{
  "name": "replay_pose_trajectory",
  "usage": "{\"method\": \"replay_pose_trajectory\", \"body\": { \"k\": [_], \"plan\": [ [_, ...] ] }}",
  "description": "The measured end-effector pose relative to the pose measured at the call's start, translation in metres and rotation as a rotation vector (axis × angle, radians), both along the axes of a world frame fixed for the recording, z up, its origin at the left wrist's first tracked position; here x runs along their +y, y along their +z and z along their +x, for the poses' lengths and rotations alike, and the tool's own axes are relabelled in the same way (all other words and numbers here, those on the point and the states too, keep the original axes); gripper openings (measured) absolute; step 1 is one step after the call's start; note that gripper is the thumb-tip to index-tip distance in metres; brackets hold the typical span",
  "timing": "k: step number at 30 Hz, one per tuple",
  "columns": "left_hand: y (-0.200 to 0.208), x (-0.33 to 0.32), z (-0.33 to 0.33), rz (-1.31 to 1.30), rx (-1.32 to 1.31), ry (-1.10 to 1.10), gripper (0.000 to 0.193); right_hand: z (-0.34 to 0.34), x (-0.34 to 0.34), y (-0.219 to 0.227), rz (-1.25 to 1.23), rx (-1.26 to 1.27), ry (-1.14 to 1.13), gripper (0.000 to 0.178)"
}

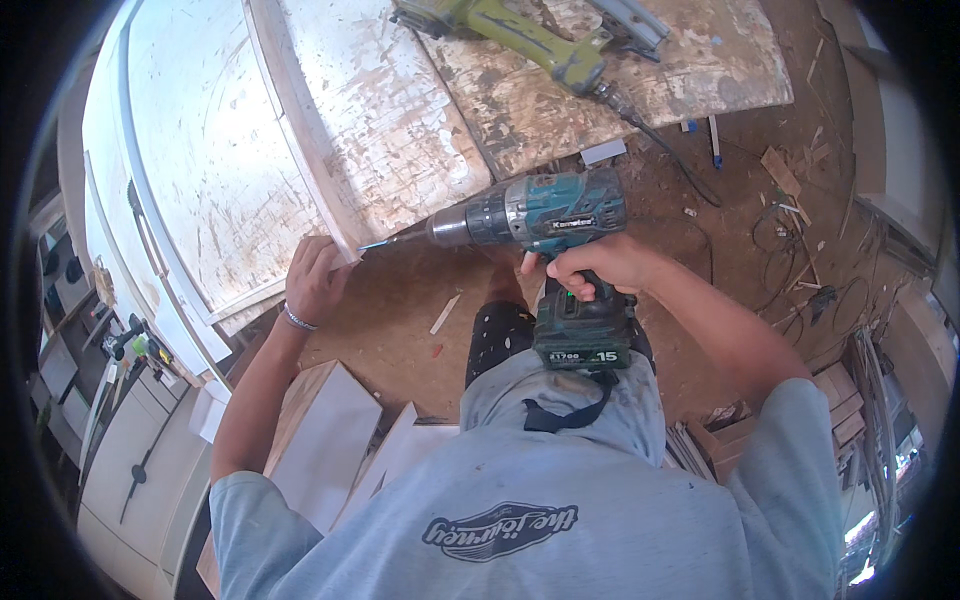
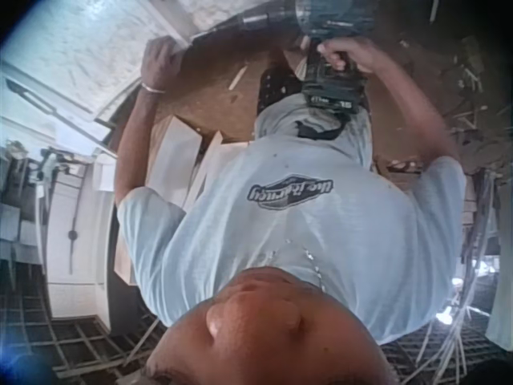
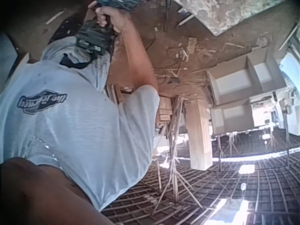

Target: The person assembles a wooden frame by aligning wood strips, securing them using a power driver and a pneumatic nailer, and measuring the dimensions with a tape measure.

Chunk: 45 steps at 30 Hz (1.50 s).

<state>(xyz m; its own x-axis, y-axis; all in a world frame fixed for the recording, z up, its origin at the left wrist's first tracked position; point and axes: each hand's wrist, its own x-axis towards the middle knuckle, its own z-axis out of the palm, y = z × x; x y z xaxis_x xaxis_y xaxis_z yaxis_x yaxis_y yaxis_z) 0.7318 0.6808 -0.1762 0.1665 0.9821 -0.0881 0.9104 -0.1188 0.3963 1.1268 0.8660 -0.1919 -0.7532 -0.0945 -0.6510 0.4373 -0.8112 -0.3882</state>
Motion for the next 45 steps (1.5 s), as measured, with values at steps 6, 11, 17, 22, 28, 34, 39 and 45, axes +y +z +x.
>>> {"method": "replay_pose_trajectory", "body": {
  "k": [6,11,17,22,28,34,39,45],
  "plan": [
    [-0.013,0.022,0.046,0.105,-0.182,0.01,0.036,-0.034,-0.089,-0.017,1.011,0.251,0.144,0.055],
    [0.007,0.016,0.005,-0.01,-0.166,0.054,0.038,-0.021,-0.026,0.009,0.345,0.145,0.412,0.034],
    [0.013,-0.005,0.032,0.148,0.035,0.294,0.038,0.043,-0.028,0.012,0.569,0.084,0.268,0.04],
    [0.004,-0.071,0.091,0.258,-0.165,0.653,0.021,0.092,-0.076,0.032,1.201,-0.061,0.21,0.047],
    [-0.076,-0.113,0.149,-0.244,-0.398,0.232,0.012,0.118,-0.172,0.011,0.818,-0.365,-0.648,0.034],
    [-0.237,-0.082,0.171,-0.635,-0.374,0.167,0.015,0.095,-0.281,-0.054,0.387,-0.527,-1.488,0.035],
    [-0.434,-0.084,0.193,-0.742,-0.677,0.611,0.014,0.087,-0.348,-0.14,0.329,-0.677,-1.626,0.036],
    [-0.589,-0.055,0.263,-0.778,-0.717,0.866,0.013,0.128,-0.407,-0.265,0.244,-0.826,-1.455,0.044]
  ]
}}
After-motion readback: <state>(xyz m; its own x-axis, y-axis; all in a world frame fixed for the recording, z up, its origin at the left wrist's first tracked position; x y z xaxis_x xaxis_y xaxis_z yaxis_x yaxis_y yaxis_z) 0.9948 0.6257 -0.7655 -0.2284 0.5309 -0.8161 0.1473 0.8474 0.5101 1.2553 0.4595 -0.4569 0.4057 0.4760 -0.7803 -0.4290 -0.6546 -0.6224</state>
